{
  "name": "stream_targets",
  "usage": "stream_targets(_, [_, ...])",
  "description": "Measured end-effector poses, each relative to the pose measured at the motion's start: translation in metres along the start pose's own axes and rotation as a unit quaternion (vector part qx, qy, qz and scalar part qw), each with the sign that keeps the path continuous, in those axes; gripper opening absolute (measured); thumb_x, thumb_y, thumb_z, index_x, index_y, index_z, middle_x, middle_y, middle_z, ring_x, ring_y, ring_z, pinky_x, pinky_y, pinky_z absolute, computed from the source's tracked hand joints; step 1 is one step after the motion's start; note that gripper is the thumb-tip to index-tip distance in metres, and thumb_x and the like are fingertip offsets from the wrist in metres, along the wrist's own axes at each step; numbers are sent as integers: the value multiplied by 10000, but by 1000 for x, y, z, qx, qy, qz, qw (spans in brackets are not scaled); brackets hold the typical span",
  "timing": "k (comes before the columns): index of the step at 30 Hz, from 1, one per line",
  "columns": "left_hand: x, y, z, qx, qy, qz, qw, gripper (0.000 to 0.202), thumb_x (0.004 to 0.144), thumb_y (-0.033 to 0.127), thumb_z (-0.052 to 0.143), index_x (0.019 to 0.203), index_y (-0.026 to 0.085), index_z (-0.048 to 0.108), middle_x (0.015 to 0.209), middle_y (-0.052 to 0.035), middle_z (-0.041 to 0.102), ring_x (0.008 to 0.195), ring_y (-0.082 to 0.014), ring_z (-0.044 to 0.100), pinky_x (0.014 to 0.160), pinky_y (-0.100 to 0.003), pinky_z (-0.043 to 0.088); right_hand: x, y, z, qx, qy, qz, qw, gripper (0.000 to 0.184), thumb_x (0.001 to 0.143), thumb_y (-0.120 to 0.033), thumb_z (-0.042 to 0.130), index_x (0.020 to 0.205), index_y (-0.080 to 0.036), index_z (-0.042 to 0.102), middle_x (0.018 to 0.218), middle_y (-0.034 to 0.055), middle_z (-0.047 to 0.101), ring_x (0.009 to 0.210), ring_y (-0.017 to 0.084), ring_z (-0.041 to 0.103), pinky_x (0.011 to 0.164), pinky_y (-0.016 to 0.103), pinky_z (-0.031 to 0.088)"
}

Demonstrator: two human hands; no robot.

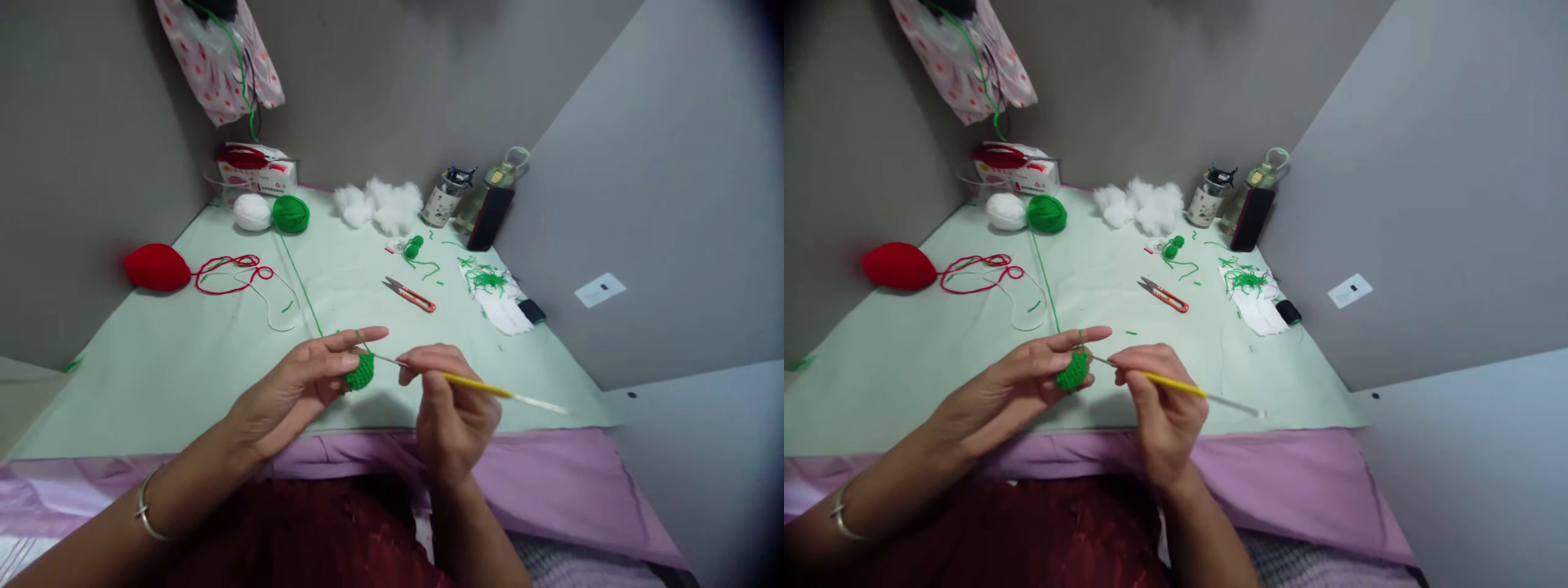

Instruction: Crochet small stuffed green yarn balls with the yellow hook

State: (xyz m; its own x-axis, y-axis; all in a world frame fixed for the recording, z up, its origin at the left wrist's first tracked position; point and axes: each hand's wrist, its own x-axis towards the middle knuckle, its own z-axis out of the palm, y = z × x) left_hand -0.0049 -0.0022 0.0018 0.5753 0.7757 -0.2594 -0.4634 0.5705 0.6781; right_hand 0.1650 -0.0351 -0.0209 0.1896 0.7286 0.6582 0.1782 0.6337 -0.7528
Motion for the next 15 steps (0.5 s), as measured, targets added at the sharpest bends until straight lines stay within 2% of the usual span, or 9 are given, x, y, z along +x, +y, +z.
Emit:
stream_targets(2, [0,1,-1,9,-3,16,1000,411,783,262,842,1187,200,796,850,-3,656,803,-114,559,820,-226,438,4,-1,1,118,13,81,990,202,1007,-226,586,972,-261,781,847,31,718,664,141,619,598,307,533])
stream_targets(4, [-1,0,-1,31,-12,29,999,401,807,249,821,1206,235,788,876,5,660,831,-114,560,841,-228,428,4,1,3,181,-11,123,976,178,999,-266,614,955,-257,786,855,29,707,662,131,609,601,295,522])
stream_targets(9, [-3,-6,0,71,-29,42,996,529,836,259,772,1358,291,697,1013,-8,707,987,-167,584,973,-294,397,-1,4,8,174,-38,124,976,154,977,-240,657,988,-268,808,900,32,711,780,143,642,676,292,535])
stream_targets(12, [-1,-5,2,59,-39,35,997,557,834,238,735,1388,255,674,1019,-31,721,1037,-200,599,1010,-333,389,0,4,8,200,-25,150,968,152,979,-253,656,980,-261,808,879,24,709,742,131,651,660,278,542])
stream_targets(15, [1,-2,2,22,-61,22,998,507,808,218,691,1313,187,726,1047,-66,728,989,-204,608,988,-336,419,4,3,5,249,5,200,948,161,978,-294,658,935,-241,804,836,17,701,662,108,639,606,248,534])
